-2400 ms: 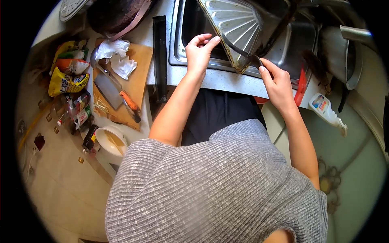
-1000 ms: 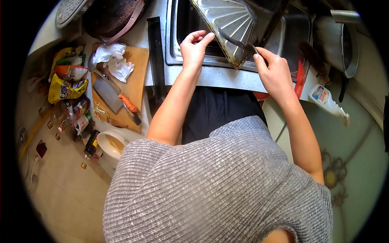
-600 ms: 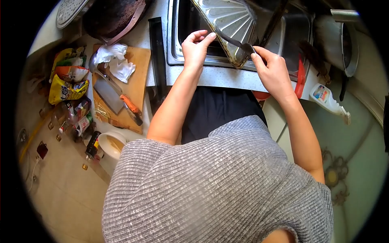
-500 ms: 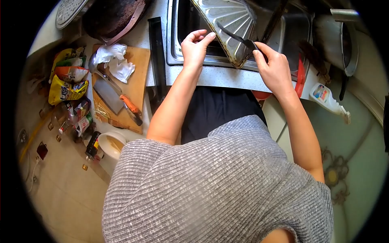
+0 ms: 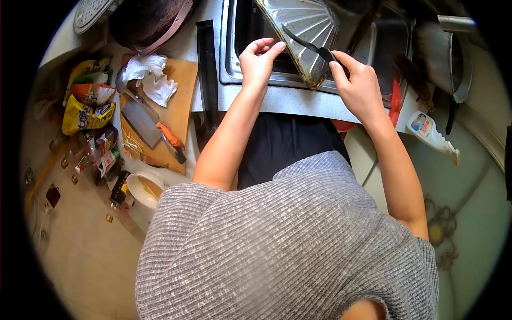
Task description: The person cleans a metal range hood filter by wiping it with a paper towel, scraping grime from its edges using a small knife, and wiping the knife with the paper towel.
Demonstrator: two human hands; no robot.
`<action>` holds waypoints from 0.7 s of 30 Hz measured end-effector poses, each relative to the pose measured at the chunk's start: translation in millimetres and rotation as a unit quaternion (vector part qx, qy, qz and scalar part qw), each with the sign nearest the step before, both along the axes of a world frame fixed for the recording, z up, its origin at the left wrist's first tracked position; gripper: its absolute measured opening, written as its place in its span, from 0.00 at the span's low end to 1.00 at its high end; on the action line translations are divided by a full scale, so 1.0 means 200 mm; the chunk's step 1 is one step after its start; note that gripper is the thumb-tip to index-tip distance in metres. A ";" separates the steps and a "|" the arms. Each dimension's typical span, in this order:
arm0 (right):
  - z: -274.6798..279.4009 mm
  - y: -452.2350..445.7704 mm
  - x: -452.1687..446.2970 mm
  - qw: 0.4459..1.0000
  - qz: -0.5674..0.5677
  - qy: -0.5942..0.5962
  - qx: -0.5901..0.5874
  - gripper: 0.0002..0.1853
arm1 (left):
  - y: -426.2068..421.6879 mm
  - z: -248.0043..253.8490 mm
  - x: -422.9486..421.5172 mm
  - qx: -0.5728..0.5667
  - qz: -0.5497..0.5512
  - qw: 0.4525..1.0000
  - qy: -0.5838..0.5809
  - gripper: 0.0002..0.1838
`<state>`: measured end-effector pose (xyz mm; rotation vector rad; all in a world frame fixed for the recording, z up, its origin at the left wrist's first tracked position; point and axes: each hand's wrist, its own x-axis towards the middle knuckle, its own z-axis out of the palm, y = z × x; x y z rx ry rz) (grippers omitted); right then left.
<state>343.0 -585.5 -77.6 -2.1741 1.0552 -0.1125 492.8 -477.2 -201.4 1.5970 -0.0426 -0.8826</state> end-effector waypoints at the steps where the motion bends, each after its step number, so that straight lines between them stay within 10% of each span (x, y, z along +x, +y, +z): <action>1: 0.03 0.01 0.01 1.000 0.007 0.007 0.011 0.14 | 0.00 0.00 0.00 -0.002 0.000 1.000 0.002 0.20; 21: 0.09 0.06 0.09 0.989 0.104 0.041 -0.098 0.09 | 0.00 0.01 0.00 -0.003 0.009 1.000 0.008 0.20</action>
